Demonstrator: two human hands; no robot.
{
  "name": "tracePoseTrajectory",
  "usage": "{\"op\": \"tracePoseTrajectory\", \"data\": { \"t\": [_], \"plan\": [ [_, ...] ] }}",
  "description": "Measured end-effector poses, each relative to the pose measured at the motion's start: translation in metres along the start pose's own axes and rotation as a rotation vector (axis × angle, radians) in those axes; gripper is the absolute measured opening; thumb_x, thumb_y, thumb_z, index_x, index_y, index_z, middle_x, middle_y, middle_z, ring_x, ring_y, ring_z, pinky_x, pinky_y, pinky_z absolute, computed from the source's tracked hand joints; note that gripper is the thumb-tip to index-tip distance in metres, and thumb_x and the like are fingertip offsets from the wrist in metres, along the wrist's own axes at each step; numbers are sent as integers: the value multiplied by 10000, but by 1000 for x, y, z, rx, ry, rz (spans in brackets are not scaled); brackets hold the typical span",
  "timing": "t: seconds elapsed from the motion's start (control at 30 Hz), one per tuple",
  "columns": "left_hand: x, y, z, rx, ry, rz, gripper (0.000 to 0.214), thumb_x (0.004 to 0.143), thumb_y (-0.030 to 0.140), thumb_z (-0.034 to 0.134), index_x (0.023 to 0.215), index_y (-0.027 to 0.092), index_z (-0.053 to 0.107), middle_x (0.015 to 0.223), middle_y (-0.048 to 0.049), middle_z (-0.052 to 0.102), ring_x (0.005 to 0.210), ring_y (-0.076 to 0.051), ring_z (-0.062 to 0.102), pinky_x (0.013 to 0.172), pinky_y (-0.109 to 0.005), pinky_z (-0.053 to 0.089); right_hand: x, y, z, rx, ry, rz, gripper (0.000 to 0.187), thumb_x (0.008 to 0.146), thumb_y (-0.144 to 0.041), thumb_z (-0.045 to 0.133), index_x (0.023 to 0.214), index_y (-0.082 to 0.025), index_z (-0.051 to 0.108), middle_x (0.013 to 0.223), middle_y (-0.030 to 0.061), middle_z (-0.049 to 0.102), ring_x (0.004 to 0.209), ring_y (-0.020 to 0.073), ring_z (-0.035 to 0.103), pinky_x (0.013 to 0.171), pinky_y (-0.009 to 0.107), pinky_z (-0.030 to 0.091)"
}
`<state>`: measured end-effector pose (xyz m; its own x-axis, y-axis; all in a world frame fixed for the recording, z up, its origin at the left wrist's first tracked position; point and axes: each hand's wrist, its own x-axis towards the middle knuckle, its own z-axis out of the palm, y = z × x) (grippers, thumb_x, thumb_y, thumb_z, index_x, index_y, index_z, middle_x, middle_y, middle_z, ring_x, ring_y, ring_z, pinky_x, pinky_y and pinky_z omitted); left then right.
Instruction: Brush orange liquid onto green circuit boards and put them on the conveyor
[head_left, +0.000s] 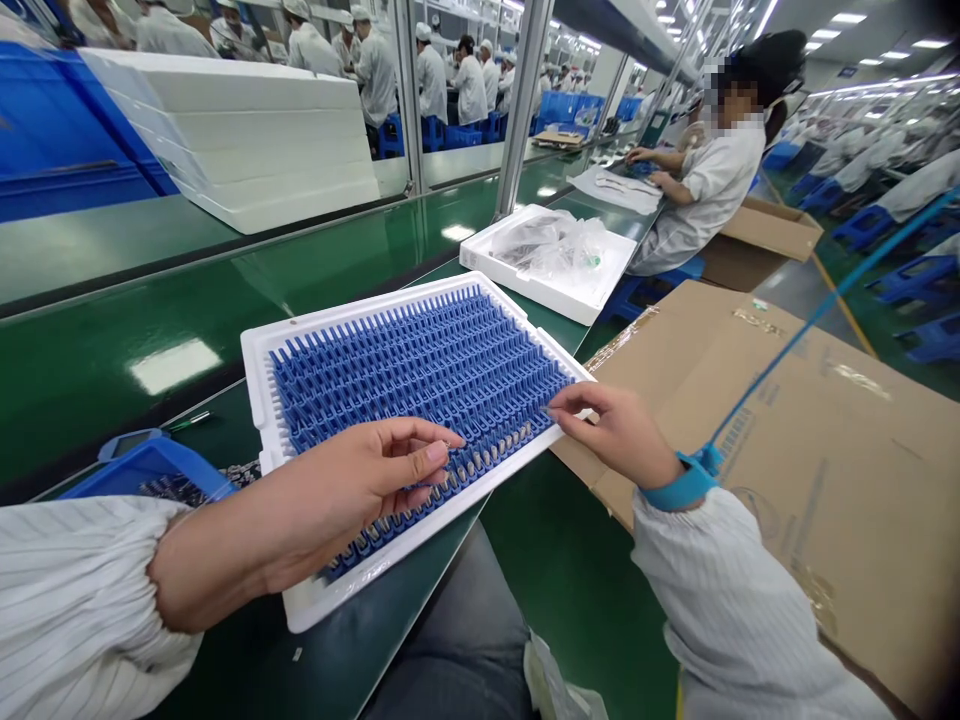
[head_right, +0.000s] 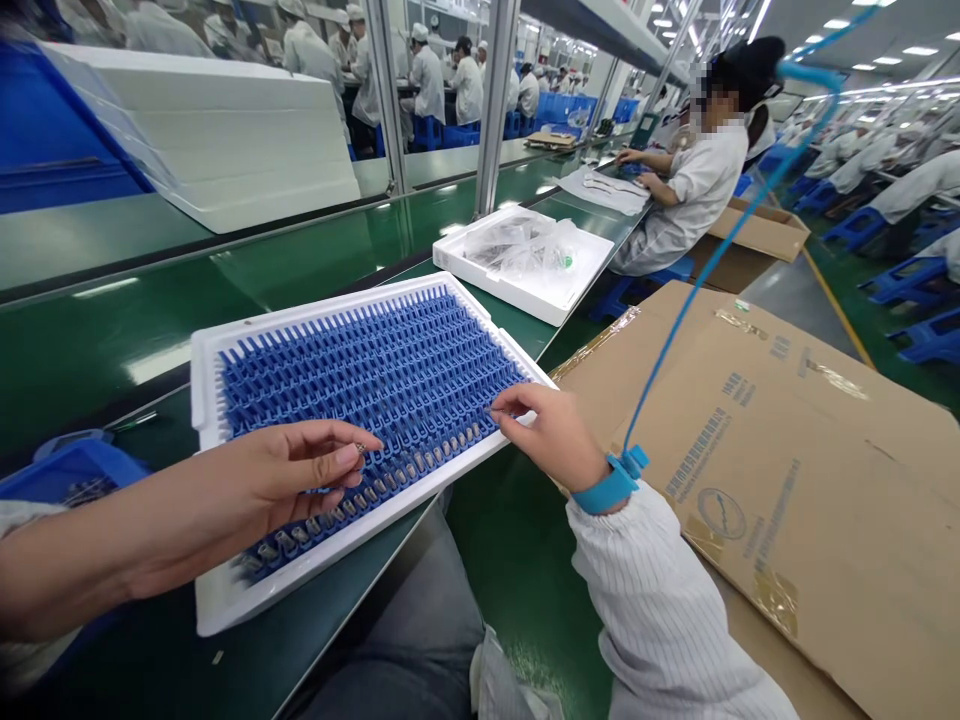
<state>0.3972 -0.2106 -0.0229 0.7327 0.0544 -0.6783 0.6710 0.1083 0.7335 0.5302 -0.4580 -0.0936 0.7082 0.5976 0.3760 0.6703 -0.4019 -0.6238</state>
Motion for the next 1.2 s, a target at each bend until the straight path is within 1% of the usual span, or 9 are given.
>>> {"op": "tracePoseTrajectory", "data": {
  "t": [0.07,0.13,0.3,0.53,0.8,0.93,1.03,1.13,1.2],
  "plan": [
    [1,0,-1,11,-1,-1,168,860,339,717,987,231,728,832,5,710,770,-124,648,696,-230,553,3,3,2,-52,-84,-37,91,917,-227,638,868,-170,688,853,30,695,780,175,649,736,324,539],
    [1,-1,-2,26,-11,0,182,844,335,735,982,216,727,874,-12,732,821,-139,675,723,-231,563,4,6,6,-92,-140,-63,144,960,-264,618,891,-154,680,897,39,685,844,176,650,799,353,545],
    [-1,0,-2,-4,-7,-21,131,877,273,703,972,186,727,939,-51,762,939,-178,724,790,-225,588,6,10,14,-161,-186,-76,211,999,-338,583,950,-144,653,949,44,659,903,178,644,849,377,550],
    [-6,7,4,-12,5,-34,63,889,206,682,923,170,720,937,-64,775,926,-182,746,753,-200,604,4,13,18,-210,-188,-92,205,995,-335,590,969,-140,648,971,51,653,922,185,640,853,387,550],
    [-3,4,1,3,-23,-11,92,847,250,734,917,202,698,965,-51,768,976,-190,734,826,-223,594,4,15,19,-212,-196,-116,209,991,-341,595,971,-140,647,972,51,651,918,185,638,847,384,550],
    [-4,5,2,-17,-3,-2,30,872,211,700,884,193,680,896,-44,760,951,-181,736,825,-226,588,5,16,22,-193,-210,-121,221,991,-356,594,963,-143,648,965,51,653,908,182,640,838,378,553],
    [-4,4,2,-46,-12,-8,38,873,211,700,885,192,669,859,-30,748,907,-173,739,809,-237,592,6,15,20,-169,-208,-125,228,988,-359,597,942,-143,654,935,45,659,881,177,644,823,370,555],
    [-3,2,2,-67,-34,-3,41,873,189,697,897,191,664,864,-22,740,879,-163,734,825,-257,591,5,7,13,-137,-170,-127,209,983,-330,590,908,-161,686,902,61,676,872,205,654,817,383,558],
    [-2,1,3,-78,-44,3,43,869,169,697,893,184,665,879,-25,736,884,-161,728,853,-271,584,1,-7,9,-107,-124,-134,195,983,-320,577,940,-180,705,932,87,687,905,239,655,827,405,557]
  ]
}}
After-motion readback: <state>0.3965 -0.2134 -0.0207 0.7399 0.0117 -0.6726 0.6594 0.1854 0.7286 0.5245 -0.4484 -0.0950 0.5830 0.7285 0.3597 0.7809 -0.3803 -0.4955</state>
